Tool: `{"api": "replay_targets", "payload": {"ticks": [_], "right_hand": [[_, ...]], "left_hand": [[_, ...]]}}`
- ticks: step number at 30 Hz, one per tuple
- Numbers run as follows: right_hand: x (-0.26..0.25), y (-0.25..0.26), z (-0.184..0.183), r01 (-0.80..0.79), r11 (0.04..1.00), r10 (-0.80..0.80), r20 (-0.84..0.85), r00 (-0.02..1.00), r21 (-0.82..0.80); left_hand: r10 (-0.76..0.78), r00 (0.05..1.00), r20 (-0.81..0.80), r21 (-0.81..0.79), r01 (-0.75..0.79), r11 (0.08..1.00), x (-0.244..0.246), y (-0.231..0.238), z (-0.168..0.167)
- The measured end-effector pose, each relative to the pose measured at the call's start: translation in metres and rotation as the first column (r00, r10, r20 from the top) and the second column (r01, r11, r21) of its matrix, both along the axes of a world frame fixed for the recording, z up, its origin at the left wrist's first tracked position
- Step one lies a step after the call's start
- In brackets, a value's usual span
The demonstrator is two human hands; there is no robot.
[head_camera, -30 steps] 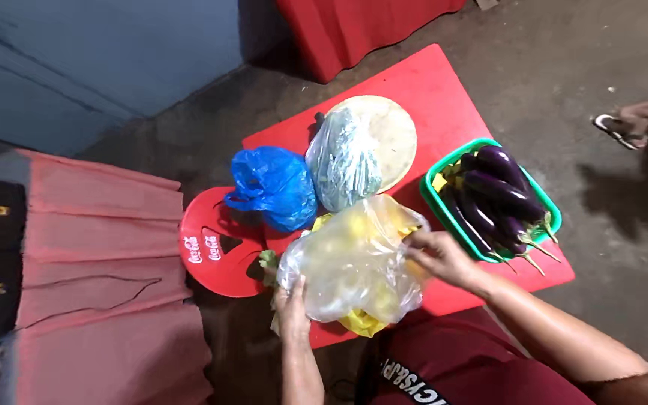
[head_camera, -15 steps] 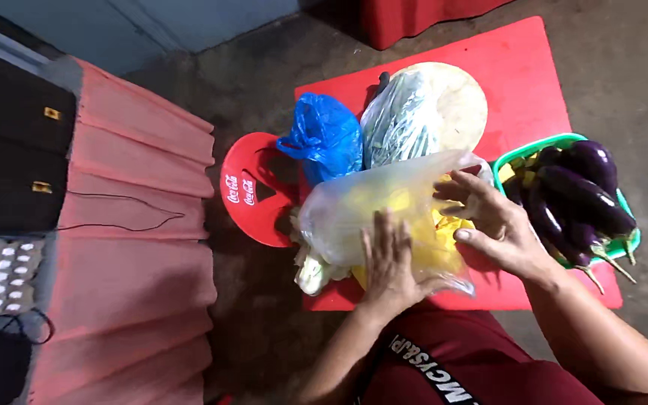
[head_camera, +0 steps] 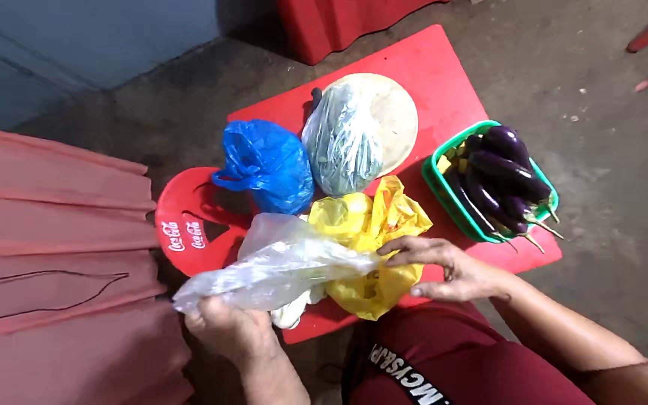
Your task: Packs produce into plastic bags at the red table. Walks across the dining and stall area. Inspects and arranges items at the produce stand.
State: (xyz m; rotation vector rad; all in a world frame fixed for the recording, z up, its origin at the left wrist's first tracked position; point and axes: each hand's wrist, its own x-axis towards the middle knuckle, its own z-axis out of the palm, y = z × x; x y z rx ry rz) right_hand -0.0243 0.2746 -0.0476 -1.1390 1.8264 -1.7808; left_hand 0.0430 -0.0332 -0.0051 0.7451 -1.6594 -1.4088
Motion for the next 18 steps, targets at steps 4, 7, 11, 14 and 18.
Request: {"api": "replay_targets", "payload": {"ticks": [4, 7, 11, 14, 18], "right_hand": [[-0.012, 0.018, -0.011, 0.16, 0.985, -0.162, 0.034, 0.986, 0.069], [-0.014, 0.016, -0.011, 0.201, 0.978, -0.205, 0.072, 0.976, 0.058], [-0.007, -0.004, -0.004, 0.243, 0.97, -0.243, 0.144, 0.959, 0.015], [-0.003, -0.01, -0.004, 0.244, 0.97, -0.24, 0.222, 0.945, 0.01], [-0.02, 0.018, -0.023, 0.318, 0.948, -0.313, 0.149, 0.938, -0.011]], "left_hand": [[0.043, 0.997, 0.064, -0.14, -0.034, 0.99, 0.012, 0.001, 0.016], [-0.059, 0.993, -0.106, 0.015, 0.061, 0.998, 0.02, 0.024, 0.018], [-0.296, 0.87, -0.394, 0.215, 0.4, 0.891, 0.014, 0.056, 0.033], [-0.344, 0.849, -0.401, 0.314, 0.48, 0.819, 0.0, 0.07, 0.014], [-0.278, 0.913, -0.299, 0.708, 0.408, 0.577, 0.001, 0.097, 0.0]]}}
